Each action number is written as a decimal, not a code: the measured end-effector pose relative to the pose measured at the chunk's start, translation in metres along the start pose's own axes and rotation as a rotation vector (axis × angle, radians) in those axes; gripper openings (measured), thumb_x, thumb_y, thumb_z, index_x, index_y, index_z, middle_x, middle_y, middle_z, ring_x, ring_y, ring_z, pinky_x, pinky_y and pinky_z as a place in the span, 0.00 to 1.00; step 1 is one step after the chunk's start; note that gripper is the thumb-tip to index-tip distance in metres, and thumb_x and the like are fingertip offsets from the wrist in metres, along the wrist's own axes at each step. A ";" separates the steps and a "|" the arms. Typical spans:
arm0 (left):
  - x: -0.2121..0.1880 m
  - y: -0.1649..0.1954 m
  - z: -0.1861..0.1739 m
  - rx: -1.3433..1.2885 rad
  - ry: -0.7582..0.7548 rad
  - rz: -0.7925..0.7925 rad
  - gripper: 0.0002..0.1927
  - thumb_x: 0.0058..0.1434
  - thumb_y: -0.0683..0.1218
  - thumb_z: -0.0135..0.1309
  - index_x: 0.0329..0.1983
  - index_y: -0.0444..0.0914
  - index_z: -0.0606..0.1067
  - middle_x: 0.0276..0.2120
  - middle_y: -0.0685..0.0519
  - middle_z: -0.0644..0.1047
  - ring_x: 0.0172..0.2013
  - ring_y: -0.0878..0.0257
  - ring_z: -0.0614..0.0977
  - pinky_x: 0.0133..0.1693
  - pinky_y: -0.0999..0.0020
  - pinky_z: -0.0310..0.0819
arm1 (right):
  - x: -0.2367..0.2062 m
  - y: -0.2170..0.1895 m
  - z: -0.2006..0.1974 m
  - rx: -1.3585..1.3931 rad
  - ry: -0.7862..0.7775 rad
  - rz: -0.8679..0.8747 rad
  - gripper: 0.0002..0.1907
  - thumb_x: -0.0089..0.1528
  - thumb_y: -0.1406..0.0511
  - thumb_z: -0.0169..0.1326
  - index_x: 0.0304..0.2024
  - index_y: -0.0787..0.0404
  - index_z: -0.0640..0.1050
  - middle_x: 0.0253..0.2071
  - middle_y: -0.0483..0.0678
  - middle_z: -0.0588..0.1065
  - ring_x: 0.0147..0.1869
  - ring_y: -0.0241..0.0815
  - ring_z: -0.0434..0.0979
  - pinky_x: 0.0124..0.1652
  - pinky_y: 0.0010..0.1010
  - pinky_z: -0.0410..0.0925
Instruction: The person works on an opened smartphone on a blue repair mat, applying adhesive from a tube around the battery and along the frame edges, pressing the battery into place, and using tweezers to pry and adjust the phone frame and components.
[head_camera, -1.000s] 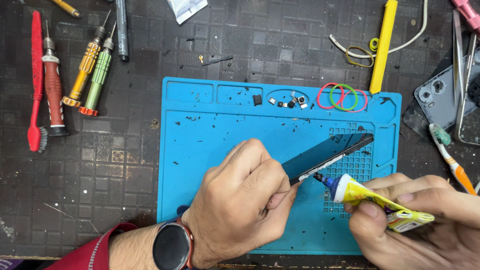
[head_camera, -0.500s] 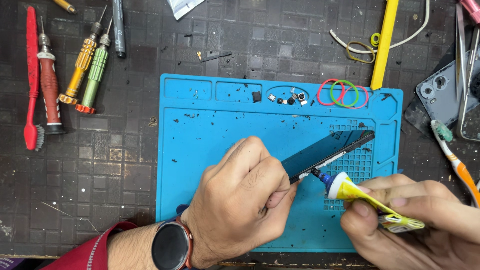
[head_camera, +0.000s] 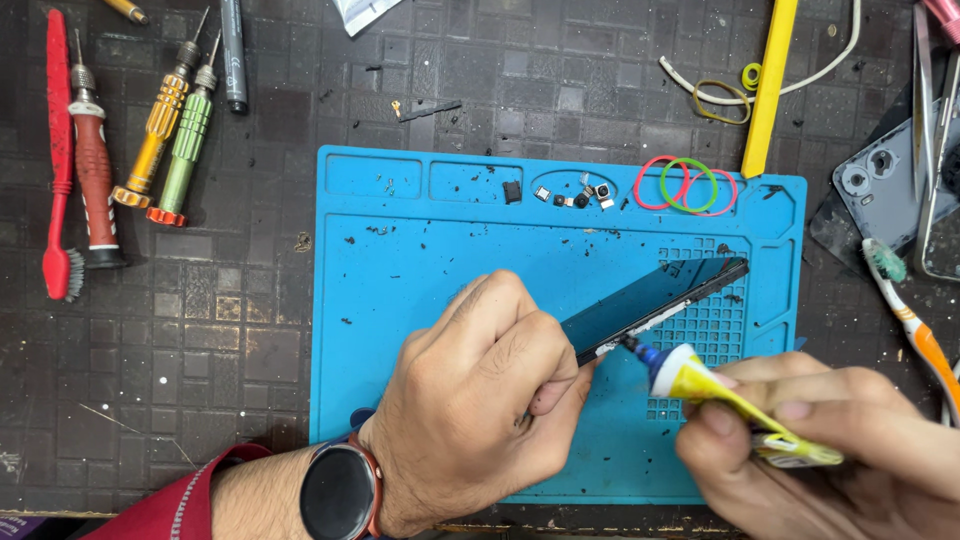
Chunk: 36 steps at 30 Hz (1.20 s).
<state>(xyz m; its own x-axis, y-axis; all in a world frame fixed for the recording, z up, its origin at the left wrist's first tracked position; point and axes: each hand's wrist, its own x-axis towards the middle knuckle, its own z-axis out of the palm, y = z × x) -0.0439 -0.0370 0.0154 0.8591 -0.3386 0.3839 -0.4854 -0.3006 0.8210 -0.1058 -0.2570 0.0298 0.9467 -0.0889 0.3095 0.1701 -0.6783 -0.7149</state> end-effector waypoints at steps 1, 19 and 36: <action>0.000 0.000 0.000 0.000 -0.001 0.000 0.19 0.55 0.34 0.66 0.29 0.39 0.65 0.30 0.51 0.65 0.31 0.56 0.73 0.32 0.62 0.67 | 0.000 -0.001 0.001 -0.006 0.010 0.007 0.23 0.54 0.74 0.66 0.42 0.65 0.65 0.29 0.49 0.76 0.36 0.42 0.85 0.39 0.27 0.76; 0.005 -0.015 0.005 -0.113 0.085 -0.104 0.21 0.46 0.35 0.68 0.20 0.39 0.64 0.24 0.53 0.68 0.23 0.61 0.75 0.24 0.67 0.67 | 0.006 0.044 0.010 0.947 0.199 0.066 0.15 0.68 0.75 0.57 0.56 0.68 0.69 0.37 0.57 0.74 0.35 0.46 0.80 0.30 0.36 0.76; -0.002 -0.040 0.017 -0.062 -0.007 -0.089 0.17 0.41 0.34 0.62 0.21 0.39 0.64 0.25 0.54 0.71 0.25 0.63 0.78 0.25 0.66 0.72 | 0.001 0.102 0.016 1.342 0.178 0.052 0.10 0.72 0.71 0.49 0.53 0.73 0.73 0.52 0.71 0.71 0.38 0.56 0.81 0.29 0.49 0.77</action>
<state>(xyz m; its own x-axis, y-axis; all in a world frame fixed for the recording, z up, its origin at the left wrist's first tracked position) -0.0289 -0.0392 -0.0256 0.8972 -0.3193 0.3052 -0.3958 -0.2745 0.8764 -0.0831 -0.3148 -0.0524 0.9296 -0.2542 0.2667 0.3657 0.5484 -0.7520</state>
